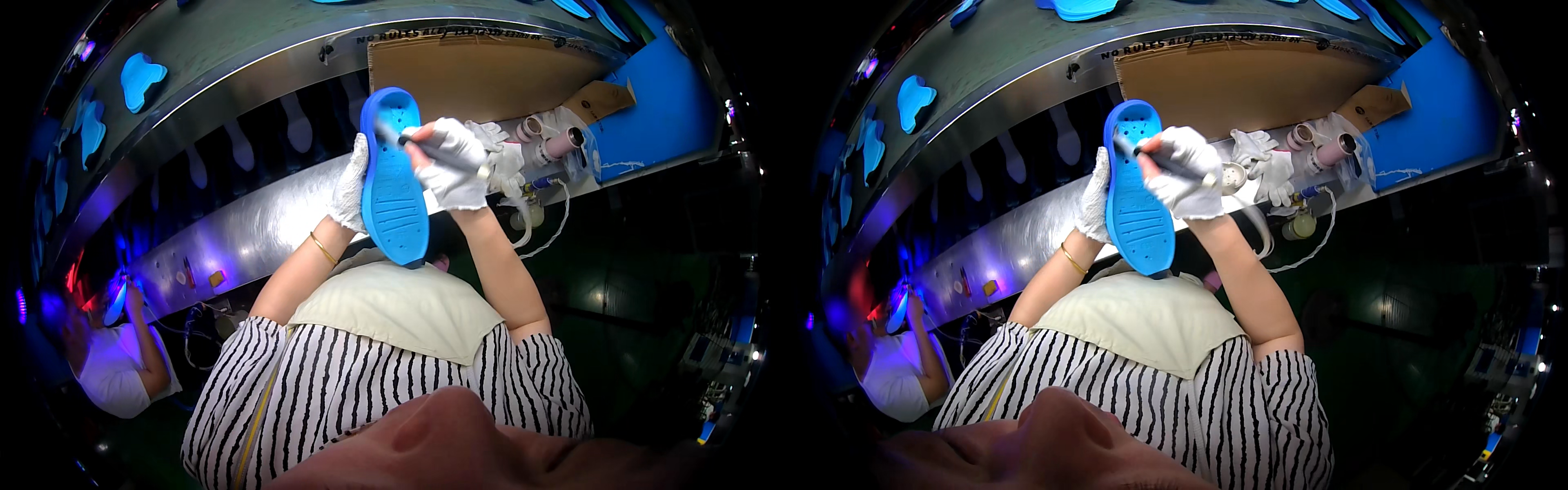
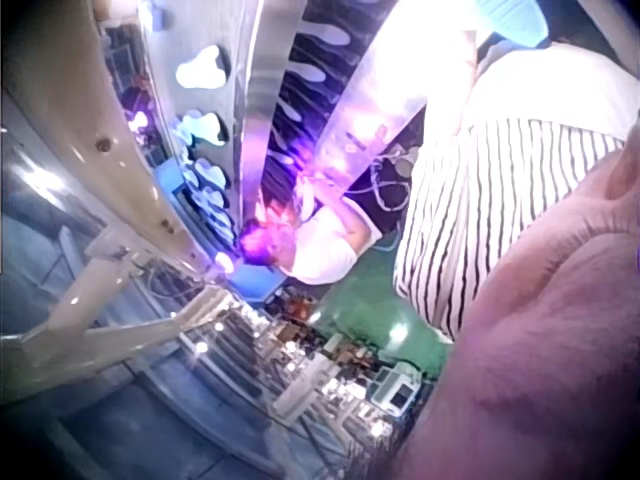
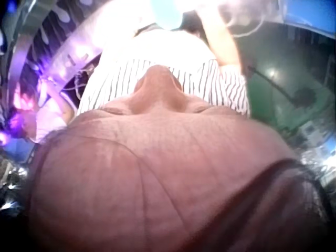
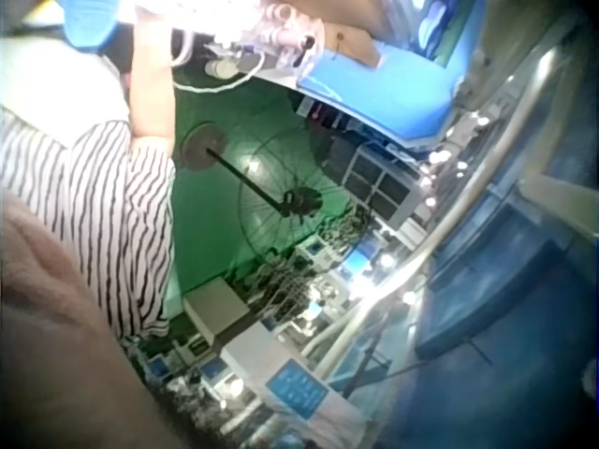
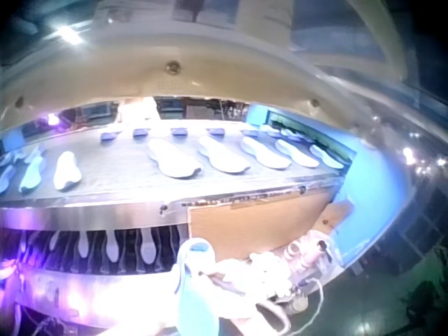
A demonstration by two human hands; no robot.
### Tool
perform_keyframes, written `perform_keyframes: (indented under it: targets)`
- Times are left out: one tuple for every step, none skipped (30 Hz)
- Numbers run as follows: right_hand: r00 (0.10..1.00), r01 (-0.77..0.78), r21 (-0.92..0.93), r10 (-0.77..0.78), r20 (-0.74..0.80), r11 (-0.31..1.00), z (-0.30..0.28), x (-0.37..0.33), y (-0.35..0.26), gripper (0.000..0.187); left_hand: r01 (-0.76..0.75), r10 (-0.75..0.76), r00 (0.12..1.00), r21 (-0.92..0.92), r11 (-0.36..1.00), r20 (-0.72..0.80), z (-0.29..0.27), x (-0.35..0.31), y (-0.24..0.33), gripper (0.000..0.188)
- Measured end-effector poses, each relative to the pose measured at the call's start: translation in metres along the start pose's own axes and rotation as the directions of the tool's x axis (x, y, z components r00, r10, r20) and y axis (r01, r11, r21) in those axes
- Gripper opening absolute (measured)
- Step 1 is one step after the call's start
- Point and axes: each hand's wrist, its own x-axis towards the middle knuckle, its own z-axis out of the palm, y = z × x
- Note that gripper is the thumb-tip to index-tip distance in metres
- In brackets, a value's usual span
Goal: The person applies a liquid to the bottom of a blue shoe sole using a brush, covering the surface with sweeping motions. They pick up the soles from a conveyor belt, treat them, and move to the next one.
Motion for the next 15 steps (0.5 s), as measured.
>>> perform_keyframes:
  targets:
    - [0.996, 0.054, 0.022, -0.055, 0.070, 0.998, 0.001, -0.006, -0.005, 0.018, -0.050, 0.052, 0.996, 0.018, 0.999, -0.076, 0.008, 0.002, -0.003, 0.071]
    - [0.986, -0.057, 0.030, 0.051, 0.159, 0.998, -0.003, -0.011, -0.015, 0.019, -0.047, 0.045, 0.998, -0.022, 0.999, -0.050, 0.009, 0.002, -0.002, 0.073]
    - [0.986, -0.115, 0.074, 0.105, 0.130, 0.991, -0.006, -0.011, -0.016, 0.020, -0.083, 0.083, 0.996, 0.011, 0.996, -0.029, 0.014, 0.002, -0.001, 0.074]
    - [0.982, -0.171, 0.119, 0.159, 0.104, 0.978, -0.008, -0.010, -0.016, 0.021, -0.065, 0.065, 0.997, 0.003, 0.998, -0.031, 0.009, 0.002, 0.001, 0.075]
    - [0.973, -0.225, 0.165, 0.214, 0.081, 0.960, -0.009, -0.010, -0.016, 0.022, -0.047, 0.047, 0.998, -0.005, 0.999, -0.034, 0.005, 0.003, 0.003, 0.076]
    - [0.990, -0.115, -0.031, 0.117, 0.082, 0.993, -0.009, -0.008, -0.012, 0.026, -0.076, 0.076, 0.996, 0.014, 0.997, -0.053, 0.009, 0.004, 0.004, 0.077]
    - [0.993, -0.030, -0.047, 0.035, 0.112, 0.998, -0.008, -0.009, -0.010, 0.026, -0.104, 0.106, 0.992, 0.033, 0.994, -0.071, 0.017, 0.005, 0.005, 0.077]
    - [0.988, 0.056, -0.061, -0.047, 0.144, 0.997, -0.007, -0.011, -0.009, 0.027, -0.131, 0.135, 0.987, 0.053, 0.990, -0.088, 0.020, 0.007, 0.005, 0.078]
    - [0.975, 0.143, -0.070, -0.128, 0.179, 0.987, -0.005, -0.012, -0.007, 0.028, -0.136, 0.138, 0.989, 0.051, 0.989, -0.050, 0.019, 0.008, 0.007, 0.077]
    - [0.976, -0.039, 0.018, 0.035, 0.215, 0.999, 0.001, -0.021, -0.012, 0.029, -0.139, 0.140, 0.990, 0.048, 0.989, -0.011, 0.015, 0.009, 0.008, 0.076]
    - [0.973, 0.047, -0.075, -0.029, 0.229, 0.996, 0.001, -0.023, -0.017, 0.029, -0.143, 0.141, 0.990, 0.046, 0.989, 0.028, 0.012, 0.011, 0.010, 0.075]
    - [0.963, -0.094, 0.025, 0.084, 0.256, 0.995, -0.001, -0.025, -0.021, 0.028, -0.163, 0.163, 0.987, 0.041, 0.986, 0.014, 0.010, 0.012, 0.012, 0.077]
    - [0.936, -0.235, 0.120, 0.192, 0.294, 0.964, -0.002, -0.026, -0.023, 0.028, -0.151, 0.149, 0.988, 0.025, 0.988, 0.042, 0.007, 0.013, 0.015, 0.078]
    - [0.966, -0.170, 0.087, 0.149, 0.213, 0.982, 0.000, -0.026, -0.021, 0.028, -0.158, 0.157, 0.987, 0.027, 0.987, 0.032, 0.007, 0.014, 0.017, 0.079]
    - [0.987, -0.102, 0.045, 0.095, 0.131, 0.994, 0.001, -0.027, -0.020, 0.028, -0.167, 0.166, 0.986, 0.029, 0.986, 0.028, 0.012, 0.013, 0.018, 0.079]
